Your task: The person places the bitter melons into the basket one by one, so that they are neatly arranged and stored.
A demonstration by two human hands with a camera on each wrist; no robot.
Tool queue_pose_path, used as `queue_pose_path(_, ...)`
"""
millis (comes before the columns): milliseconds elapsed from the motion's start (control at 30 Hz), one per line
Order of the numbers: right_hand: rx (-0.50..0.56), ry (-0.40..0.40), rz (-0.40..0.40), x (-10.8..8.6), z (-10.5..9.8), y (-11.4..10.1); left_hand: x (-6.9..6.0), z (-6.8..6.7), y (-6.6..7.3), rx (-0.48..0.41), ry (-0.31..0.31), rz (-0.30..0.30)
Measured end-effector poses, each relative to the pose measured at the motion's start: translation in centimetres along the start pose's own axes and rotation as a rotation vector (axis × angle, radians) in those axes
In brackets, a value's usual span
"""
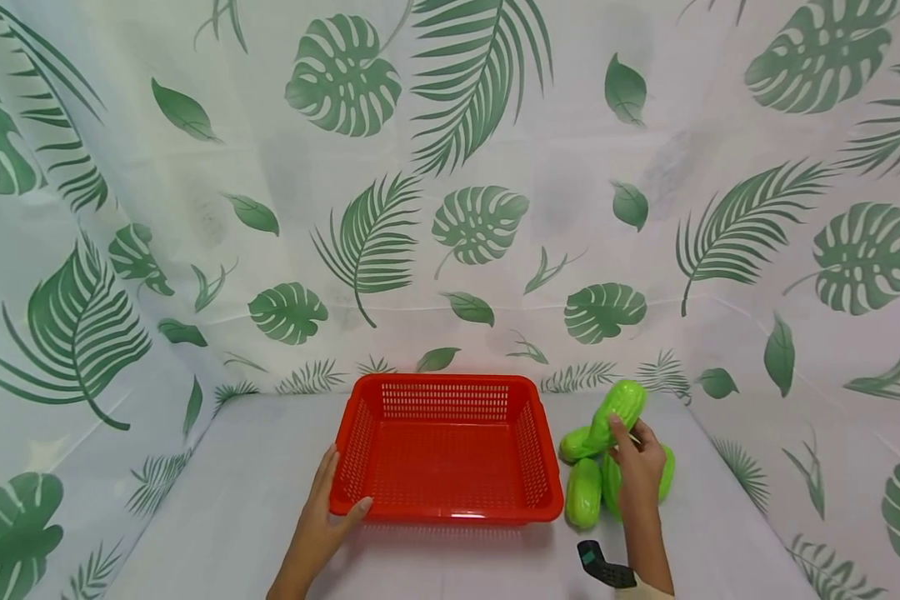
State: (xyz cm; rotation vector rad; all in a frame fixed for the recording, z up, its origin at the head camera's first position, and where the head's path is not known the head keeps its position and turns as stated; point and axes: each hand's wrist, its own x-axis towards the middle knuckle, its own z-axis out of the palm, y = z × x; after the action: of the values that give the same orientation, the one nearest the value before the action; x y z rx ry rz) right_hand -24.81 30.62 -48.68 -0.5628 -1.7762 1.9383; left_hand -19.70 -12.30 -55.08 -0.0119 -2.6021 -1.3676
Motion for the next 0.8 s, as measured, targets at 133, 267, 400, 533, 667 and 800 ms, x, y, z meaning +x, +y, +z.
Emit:
queue_pose_path(133,-0.031,-0.107,0.019,-0.5,2.6,-1.1,0.1,0.0,-0.1,-0.006,0.012,0.008)
queue_pose_path(267,-0.031,-0.246,0.043,-1.2,4.7,-2.3,0.1,0.2,-0.2,-0.025,0.015,-0.001)
queue_pose_path(400,-0.086,-0.441,0.055,-1.6,6.3,-3.0,0.0,0.4,-0.1,-0.025,0.012,-0.008)
queue_pose_path(533,-0.234,-0.602,0.057,-1.8,8.4,-3.0,0.0,0.4,-0.2,-0.023,0.018,0.005)
queue_pose_path(667,-0.419,-0.733,0.062,-2.0,11.0,-2.5,0.0,0.4,-0.3,-0.034,0.025,0.018)
queue_pose_path(800,-0.549,-0.866,0.085,-2.3,13.8,-1.5,0.0,0.3,-0.3,-0.066,0.025,0.022)
